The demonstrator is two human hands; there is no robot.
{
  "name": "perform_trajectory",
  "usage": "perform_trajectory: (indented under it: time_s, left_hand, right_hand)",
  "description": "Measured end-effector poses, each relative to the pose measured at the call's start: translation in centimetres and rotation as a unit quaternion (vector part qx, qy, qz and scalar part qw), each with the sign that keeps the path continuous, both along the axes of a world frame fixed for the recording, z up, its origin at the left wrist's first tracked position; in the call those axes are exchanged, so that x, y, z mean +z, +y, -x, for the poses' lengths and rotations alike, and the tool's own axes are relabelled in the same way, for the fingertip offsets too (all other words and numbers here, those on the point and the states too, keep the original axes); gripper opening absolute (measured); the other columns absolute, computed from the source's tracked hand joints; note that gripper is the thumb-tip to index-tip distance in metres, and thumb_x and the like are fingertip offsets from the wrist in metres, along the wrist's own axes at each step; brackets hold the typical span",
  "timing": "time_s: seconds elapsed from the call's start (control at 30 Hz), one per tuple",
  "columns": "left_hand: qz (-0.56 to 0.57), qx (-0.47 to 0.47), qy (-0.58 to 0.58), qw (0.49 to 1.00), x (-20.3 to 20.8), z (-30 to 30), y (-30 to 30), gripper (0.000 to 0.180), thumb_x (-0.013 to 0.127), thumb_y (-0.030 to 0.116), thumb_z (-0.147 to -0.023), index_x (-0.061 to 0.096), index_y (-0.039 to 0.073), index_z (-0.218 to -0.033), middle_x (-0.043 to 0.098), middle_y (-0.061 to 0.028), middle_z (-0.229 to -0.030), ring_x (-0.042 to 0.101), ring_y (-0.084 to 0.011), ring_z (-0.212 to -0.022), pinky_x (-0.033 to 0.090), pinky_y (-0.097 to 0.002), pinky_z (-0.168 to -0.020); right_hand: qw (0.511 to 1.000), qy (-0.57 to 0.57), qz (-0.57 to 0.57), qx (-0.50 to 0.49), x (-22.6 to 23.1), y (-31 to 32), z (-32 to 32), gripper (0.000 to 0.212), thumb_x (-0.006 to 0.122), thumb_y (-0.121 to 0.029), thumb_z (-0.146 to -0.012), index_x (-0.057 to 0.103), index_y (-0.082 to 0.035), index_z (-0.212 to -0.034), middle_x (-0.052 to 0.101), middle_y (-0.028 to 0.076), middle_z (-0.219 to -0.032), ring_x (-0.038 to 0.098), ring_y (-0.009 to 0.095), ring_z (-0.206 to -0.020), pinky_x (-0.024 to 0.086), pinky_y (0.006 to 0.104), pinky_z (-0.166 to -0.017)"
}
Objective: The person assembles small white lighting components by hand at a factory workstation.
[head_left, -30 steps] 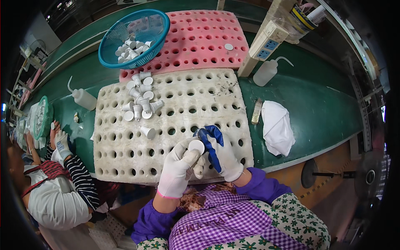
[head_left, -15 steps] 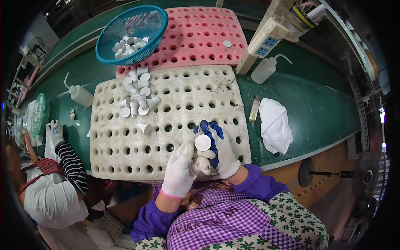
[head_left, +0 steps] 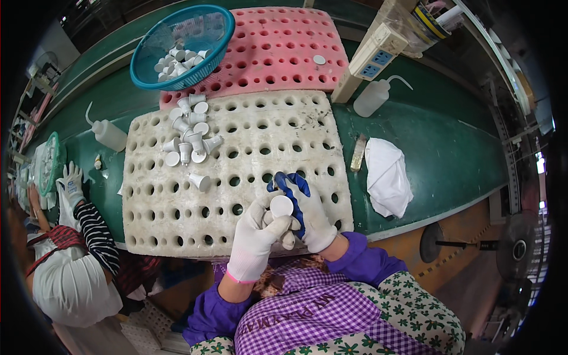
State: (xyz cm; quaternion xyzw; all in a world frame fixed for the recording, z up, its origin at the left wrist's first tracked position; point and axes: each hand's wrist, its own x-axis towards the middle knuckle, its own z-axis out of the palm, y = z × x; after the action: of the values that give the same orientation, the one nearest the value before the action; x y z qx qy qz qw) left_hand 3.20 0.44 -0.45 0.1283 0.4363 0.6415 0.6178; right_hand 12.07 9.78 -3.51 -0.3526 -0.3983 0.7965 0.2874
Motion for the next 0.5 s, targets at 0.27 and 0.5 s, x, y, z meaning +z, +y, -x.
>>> perform_trajectory:
  time_s: [0.27,0.5]
  left_hand:
    - [0.038,0.014,0.025,0.999,-0.1,-0.1,-0.1,0.031,0.06,0.003,-0.082,0.046,0.004,-0.11,0.057,-0.0052,-0.07,0.052,-0.0101,-0.046,0.039,-0.0211,-0.04]
    - [0.037,0.065,0.029,0.997,-0.1,-0.7,-0.2,0.022,0.064,0.011,-0.084,0.05,0.002,-0.099,0.056,-0.0026,-0.071,0.049,-0.006,-0.046,0.036,-0.0177,-0.038]
  right_hand:
    - [0.997,0.034,0.052,-0.054,-0.1,-0.8,0.4,0.017,0.059,-0.013,-0.091,0.058,0.001,-0.1,0.06,0.001,-0.09,0.056,0.006,-0.077,0.048,0.0217,-0.068]
    - [0.998,-0.025,-0.057,-0.026,-0.1,-1.1,0.2,0.014,0.063,-0.013,-0.088,0.059,-0.001,-0.094,0.059,-0.002,-0.085,0.051,0.003,-0.074,0.042,0.0186,-0.062]
